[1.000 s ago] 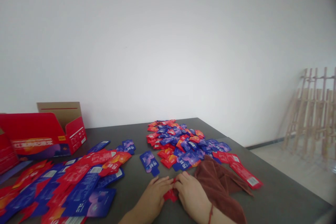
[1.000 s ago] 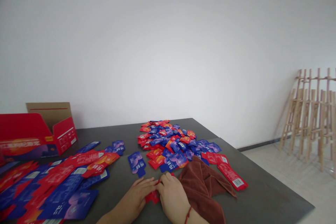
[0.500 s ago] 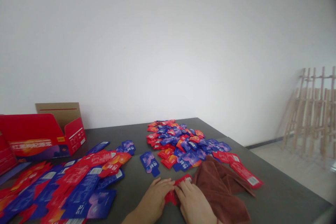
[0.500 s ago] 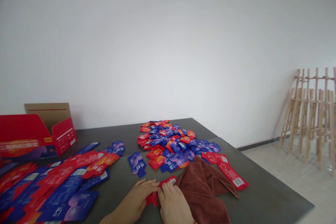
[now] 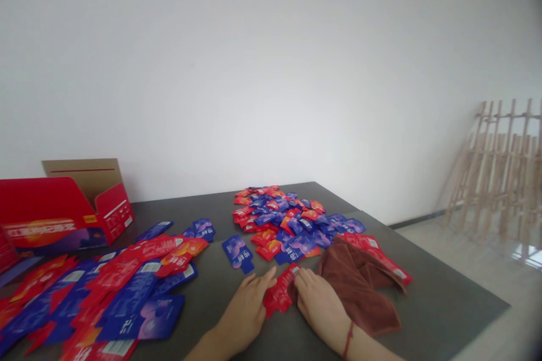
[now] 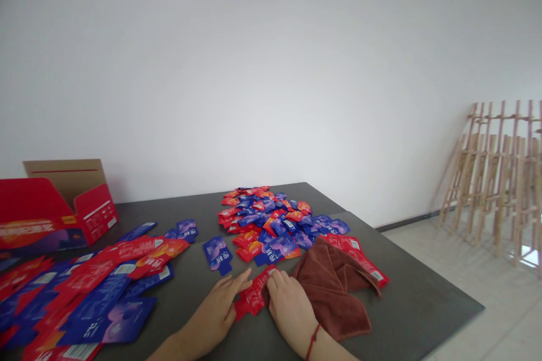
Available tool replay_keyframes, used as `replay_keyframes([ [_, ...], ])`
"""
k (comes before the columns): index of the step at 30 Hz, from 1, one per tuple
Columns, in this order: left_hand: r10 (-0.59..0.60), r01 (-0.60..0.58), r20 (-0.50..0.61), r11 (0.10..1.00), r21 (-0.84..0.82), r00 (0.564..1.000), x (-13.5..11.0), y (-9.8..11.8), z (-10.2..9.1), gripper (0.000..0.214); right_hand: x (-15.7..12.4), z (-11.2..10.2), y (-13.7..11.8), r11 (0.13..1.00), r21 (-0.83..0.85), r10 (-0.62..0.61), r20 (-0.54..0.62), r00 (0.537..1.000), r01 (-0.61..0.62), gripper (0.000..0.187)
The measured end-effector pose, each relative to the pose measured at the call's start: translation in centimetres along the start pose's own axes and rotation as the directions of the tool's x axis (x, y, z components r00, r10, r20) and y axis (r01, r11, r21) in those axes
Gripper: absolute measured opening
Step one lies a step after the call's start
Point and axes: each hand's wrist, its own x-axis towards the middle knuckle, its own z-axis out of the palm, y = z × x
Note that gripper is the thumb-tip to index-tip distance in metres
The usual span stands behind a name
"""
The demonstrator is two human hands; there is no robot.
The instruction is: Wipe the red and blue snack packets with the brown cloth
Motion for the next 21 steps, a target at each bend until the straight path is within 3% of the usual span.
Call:
replay_keyframes([
  [5, 0.008, -0.007, -0.015, 1.000, 0.022, 1.000, 0.1, 0.3, 0.2, 0.074, 0.2, 0.9, -3.0, 0.991, 0.040, -0.132, 0.006, 0.991, 0.131, 0.021],
  [9, 0.038, -0.037, -0.006, 0.998, 0.054, 0.999, 0.3, 0.7, -0.3, 0.068, 1.4, 0.0, -3.4, 0.996, 0.065, -0.072, 0.045, 0.996, 0.069, 0.017],
  [16, 0.055, -0.057, 0.014, 0.991, 0.125, 0.998, 0.6, 2.0, -1.0, 0.056, 2.4, -1.0, 2.7, 0.973, 0.024, 0.229, 0.038, 0.973, -0.230, 0.022],
  [21, 0.065, -0.073, 0.068, 0.990, 0.124, 0.996, 0.5, 2.5, -1.7, 0.051, 0.7, 0.1, 5.0, 0.965, 0.033, 0.262, -0.027, 0.965, -0.261, 0.019],
])
